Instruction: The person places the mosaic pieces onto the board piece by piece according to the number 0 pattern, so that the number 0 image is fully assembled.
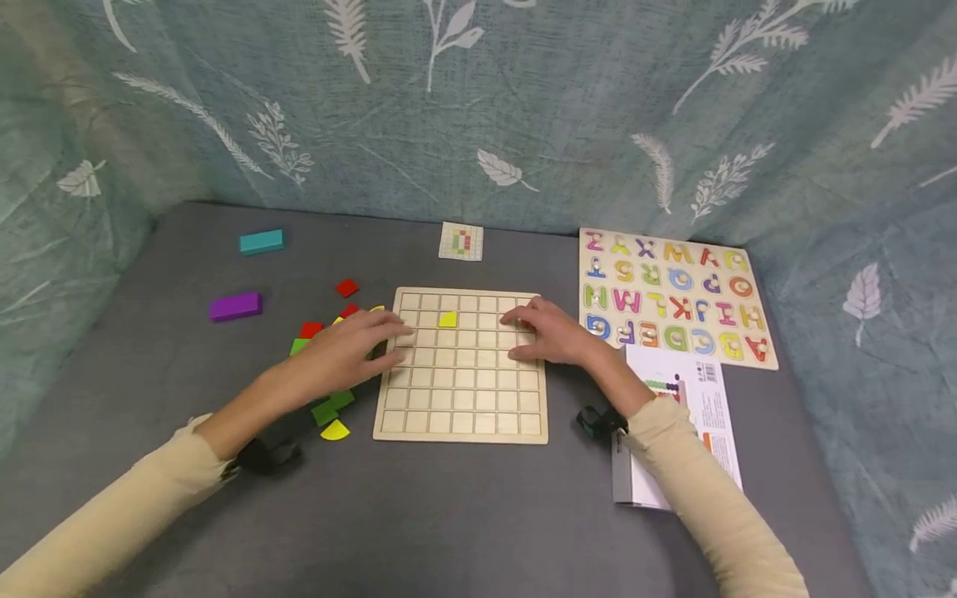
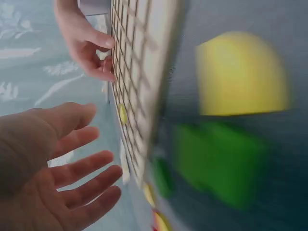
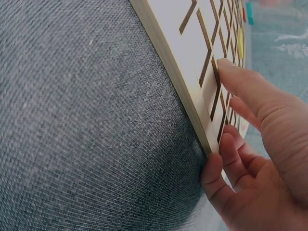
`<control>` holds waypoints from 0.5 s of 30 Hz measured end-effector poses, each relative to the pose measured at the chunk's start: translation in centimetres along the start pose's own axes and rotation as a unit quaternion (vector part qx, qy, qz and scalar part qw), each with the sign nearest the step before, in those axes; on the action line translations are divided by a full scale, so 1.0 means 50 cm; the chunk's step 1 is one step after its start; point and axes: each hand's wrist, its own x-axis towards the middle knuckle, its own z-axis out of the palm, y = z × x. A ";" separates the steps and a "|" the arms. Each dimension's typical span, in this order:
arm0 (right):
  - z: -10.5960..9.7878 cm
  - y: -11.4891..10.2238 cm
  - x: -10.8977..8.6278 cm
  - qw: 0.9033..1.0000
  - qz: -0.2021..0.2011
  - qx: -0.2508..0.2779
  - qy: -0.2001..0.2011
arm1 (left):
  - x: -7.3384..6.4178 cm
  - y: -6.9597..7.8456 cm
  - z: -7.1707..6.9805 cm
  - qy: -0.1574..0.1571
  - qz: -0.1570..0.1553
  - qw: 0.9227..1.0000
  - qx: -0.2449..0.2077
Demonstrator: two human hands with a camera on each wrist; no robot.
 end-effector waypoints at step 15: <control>-0.003 -0.009 0.000 1.000 0.000 0.008 -0.004 | -0.224 -0.113 0.011 0.113 -0.101 0.987 -0.052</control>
